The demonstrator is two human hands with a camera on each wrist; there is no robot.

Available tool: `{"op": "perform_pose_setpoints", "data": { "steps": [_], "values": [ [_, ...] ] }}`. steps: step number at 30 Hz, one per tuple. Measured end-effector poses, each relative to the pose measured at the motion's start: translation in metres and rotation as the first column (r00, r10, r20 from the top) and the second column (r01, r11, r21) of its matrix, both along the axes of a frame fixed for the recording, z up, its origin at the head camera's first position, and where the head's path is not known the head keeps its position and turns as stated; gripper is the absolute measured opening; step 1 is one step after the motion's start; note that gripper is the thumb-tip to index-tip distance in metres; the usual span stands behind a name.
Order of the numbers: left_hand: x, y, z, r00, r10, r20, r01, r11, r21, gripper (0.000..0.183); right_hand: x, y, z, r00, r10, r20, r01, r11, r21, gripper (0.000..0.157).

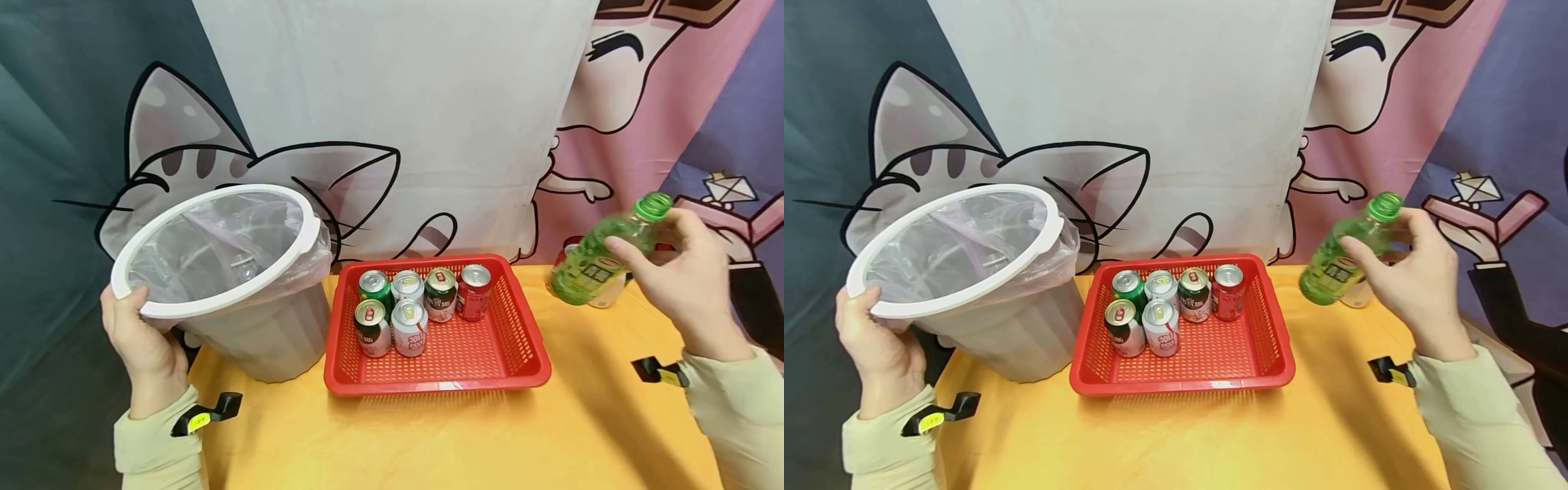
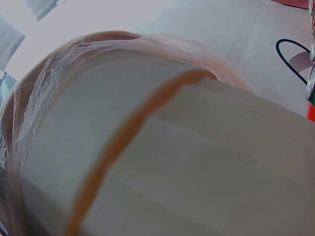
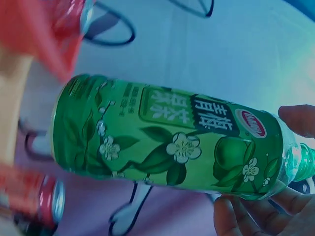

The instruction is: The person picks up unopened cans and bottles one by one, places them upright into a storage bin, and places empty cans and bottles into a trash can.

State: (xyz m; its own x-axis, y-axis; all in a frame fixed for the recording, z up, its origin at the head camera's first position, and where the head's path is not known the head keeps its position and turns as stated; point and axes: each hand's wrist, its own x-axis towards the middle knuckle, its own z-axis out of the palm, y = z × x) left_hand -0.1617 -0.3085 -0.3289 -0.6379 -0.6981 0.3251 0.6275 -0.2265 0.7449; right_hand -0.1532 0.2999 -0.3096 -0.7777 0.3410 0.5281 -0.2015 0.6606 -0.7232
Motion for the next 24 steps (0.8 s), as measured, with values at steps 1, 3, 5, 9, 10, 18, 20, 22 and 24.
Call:
{"op": "perform_pose_setpoints", "data": {
  "steps": [1,3,5,9,10,18,20,22,24],
  "values": [
    [0.0,0.0,0.0,1.0,0.002,-0.012,-0.002,1.0,0.007,0.039,-0.002,-0.007,0.002,1.0,0.022,-0.012,-0.022,1.0,-0.009,0.048],
    [0.0,-0.001,0.001,1.0,0.007,-0.027,-0.006,1.0,0.018,0.039,-0.006,-0.022,0.007,0.998,0.064,-0.023,-0.065,0.998,-0.02,0.045],
    [0.0,-0.001,0.001,1.0,0.006,-0.03,-0.006,1.0,0.027,0.039,-0.01,-0.035,0.011,0.993,0.111,-0.028,-0.112,0.993,-0.021,0.044],
    [0.0,0.001,0.001,1.0,-0.004,-0.009,0.004,1.0,0.028,0.039,-0.017,-0.063,0.024,0.974,0.216,-0.074,-0.218,0.976,-0.025,0.044],
    [0.0,0.001,0.001,1.0,-0.005,-0.003,0.005,1.0,0.025,0.039,-0.019,-0.07,0.028,0.966,0.243,-0.092,-0.247,0.968,-0.034,0.045],
    [-0.001,0.003,0.0,1.0,0.002,0.024,-0.002,1.0,0.005,0.042,-0.031,-0.127,0.062,0.882,0.44,-0.171,-0.463,0.876,-0.136,0.04],
    [-0.001,0.003,0.0,1.0,0.002,0.024,-0.003,1.0,0.008,0.042,-0.034,-0.142,0.07,0.861,0.475,-0.182,-0.504,0.845,-0.179,0.039],
    [-0.001,0.002,-0.001,1.0,0.002,0.021,-0.002,1.0,0.007,0.043,-0.038,-0.156,0.077,0.834,0.513,-0.201,-0.549,0.804,-0.226,0.038],
    [-0.001,0.002,0.0,1.0,0.0,0.003,0.0,1.0,0.019,0.042,-0.041,-0.171,0.083,0.807,0.551,-0.214,-0.591,0.756,-0.281,0.036]
  ]
}}
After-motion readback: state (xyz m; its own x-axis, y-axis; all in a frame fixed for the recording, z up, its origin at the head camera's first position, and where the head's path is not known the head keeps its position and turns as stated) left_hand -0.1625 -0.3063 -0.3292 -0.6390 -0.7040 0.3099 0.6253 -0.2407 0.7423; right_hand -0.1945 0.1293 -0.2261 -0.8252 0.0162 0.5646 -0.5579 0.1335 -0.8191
